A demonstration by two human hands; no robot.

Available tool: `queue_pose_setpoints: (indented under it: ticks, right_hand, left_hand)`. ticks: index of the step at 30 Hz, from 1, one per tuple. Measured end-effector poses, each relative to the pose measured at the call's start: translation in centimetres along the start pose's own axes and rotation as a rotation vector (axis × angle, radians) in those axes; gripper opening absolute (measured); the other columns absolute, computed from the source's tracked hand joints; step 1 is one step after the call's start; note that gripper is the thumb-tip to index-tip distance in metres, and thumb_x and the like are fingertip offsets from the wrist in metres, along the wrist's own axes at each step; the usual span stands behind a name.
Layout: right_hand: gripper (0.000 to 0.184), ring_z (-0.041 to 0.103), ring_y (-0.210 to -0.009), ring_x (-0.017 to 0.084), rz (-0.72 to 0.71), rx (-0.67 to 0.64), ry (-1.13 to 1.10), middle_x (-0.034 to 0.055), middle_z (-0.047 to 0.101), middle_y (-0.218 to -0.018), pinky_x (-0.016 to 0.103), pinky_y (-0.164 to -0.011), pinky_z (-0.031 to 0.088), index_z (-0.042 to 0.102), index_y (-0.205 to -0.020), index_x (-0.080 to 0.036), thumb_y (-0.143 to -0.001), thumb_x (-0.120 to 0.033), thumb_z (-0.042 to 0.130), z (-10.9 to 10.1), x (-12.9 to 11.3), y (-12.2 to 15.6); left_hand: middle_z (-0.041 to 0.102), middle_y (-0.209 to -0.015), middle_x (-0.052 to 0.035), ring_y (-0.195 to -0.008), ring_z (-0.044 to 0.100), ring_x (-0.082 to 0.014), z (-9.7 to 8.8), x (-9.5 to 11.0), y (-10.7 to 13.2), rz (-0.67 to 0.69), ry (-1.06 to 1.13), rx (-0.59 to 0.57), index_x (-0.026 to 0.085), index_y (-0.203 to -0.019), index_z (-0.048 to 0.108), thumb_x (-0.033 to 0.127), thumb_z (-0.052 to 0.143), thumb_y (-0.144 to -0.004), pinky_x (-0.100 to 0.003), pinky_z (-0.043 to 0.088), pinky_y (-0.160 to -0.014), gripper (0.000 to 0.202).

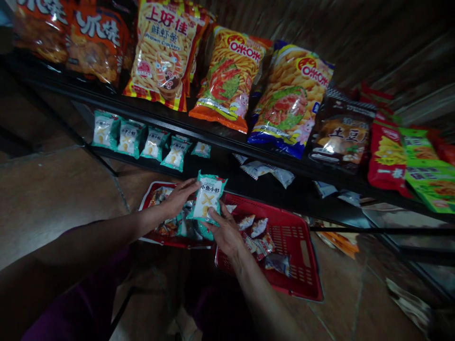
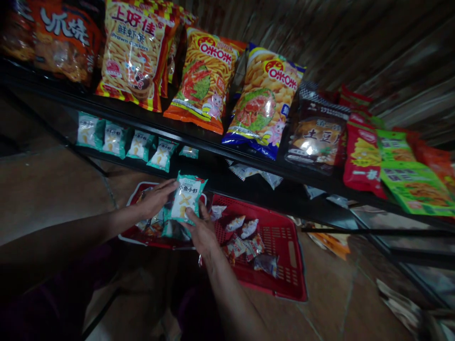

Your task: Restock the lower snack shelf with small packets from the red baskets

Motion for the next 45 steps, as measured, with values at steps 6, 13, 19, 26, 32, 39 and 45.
queue_pose_setpoints:
  ticks: [6,13,19,26,32,39,45]
  right_hand:
    - [0.056,0.068,-0.081,0.014,0.050,-0.029,0.085,-0.0031,0.073,-0.096,0.024,-0.066,0.053,0.060,-0.112,-0.031,-0.060,-0.026,0.082,-0.7,0.4,-0.3]
    - [0.059,0.067,-0.078,0.013,0.054,-0.024,0.156,-0.0029,0.072,-0.099,0.023,-0.066,0.053,0.060,-0.114,-0.032,-0.060,-0.027,0.082,-1.3,0.5,-0.3]
    - [0.061,0.067,-0.079,0.012,0.053,-0.057,0.161,-0.0029,0.072,-0.098,0.021,-0.065,0.052,0.059,-0.116,-0.032,-0.060,-0.025,0.082,-1.7,0.8,-0.6]
    - [0.061,0.068,-0.077,0.013,0.092,-0.054,0.149,-0.0024,0.073,-0.097,0.025,-0.069,0.053,0.061,-0.114,-0.032,-0.058,-0.024,0.083,-1.2,1.0,-0.8]
    - [0.055,0.068,-0.084,0.016,0.082,-0.093,0.169,-0.0022,0.073,-0.096,0.026,-0.072,0.054,0.063,-0.110,-0.030,-0.060,-0.024,0.082,-1.0,0.8,-0.7]
    - [0.059,0.068,-0.087,0.016,0.089,-0.113,0.192,-0.0022,0.072,-0.102,0.027,-0.074,0.054,0.060,-0.115,-0.033,-0.060,-0.027,0.082,-1.3,0.9,-0.7]
    - [0.062,0.068,-0.087,0.017,0.101,-0.105,0.187,-0.0013,0.072,-0.102,0.028,-0.073,0.054,0.058,-0.119,-0.033,-0.062,-0.027,0.081,-1.4,1.0,-0.8]
  left_hand:
    - [0.068,-0.085,-0.0042,-0.077,0.061,-0.0167,0.3,0.9,-0.3,-0.015,0.093,0.043,0.015,-0.089,0.063,0.035,0.077,-0.064,-0.028,0.045,-0.069,0.035]
    - [0.063,-0.070,0.0001,-0.064,0.057,-0.0137,0.2,1.3,-0.6,-0.048,0.062,0.031,0.015,-0.081,0.064,0.026,0.078,-0.056,-0.026,0.043,-0.059,0.031]
    - [0.061,-0.063,0.0017,-0.058,0.054,-0.0119,0.1,1.7,-0.5,-0.023,-0.002,0.003,0.016,-0.079,0.065,0.020,0.069,-0.059,-0.023,0.038,-0.054,0.020]
    - [0.059,-0.059,0.0025,-0.052,0.051,-0.0102,-0.7,1.3,-0.8,-0.002,-0.040,0.164,0.017,-0.069,0.062,0.028,0.073,-0.064,-0.023,0.037,-0.051,0.016]
    - [0.059,-0.057,0.0022,-0.050,0.050,-0.0096,-1.0,1.5,-1.0,0.008,-0.046,0.164,0.017,-0.064,0.061,0.036,0.075,-0.064,-0.023,0.038,-0.051,0.024]
    - [0.056,-0.054,0.0035,-0.048,0.047,-0.0077,-1.0,1.5,-1.1,0.032,-0.021,0.145,0.017,-0.060,0.058,0.036,0.077,-0.061,-0.022,0.036,-0.050,0.027]
    - [0.059,-0.056,0.0025,-0.050,0.051,-0.0094,-0.9,1.3,-1.3,0.018,-0.018,0.147,0.017,-0.063,0.059,0.038,0.076,-0.064,-0.023,0.040,-0.053,0.027]
Point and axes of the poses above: each hand's wrist, its own y-axis away from the middle knuckle, its own z-axis out of the palm, x = y × z, the point moved 3 cm from there along -y, towards the middle knuckle
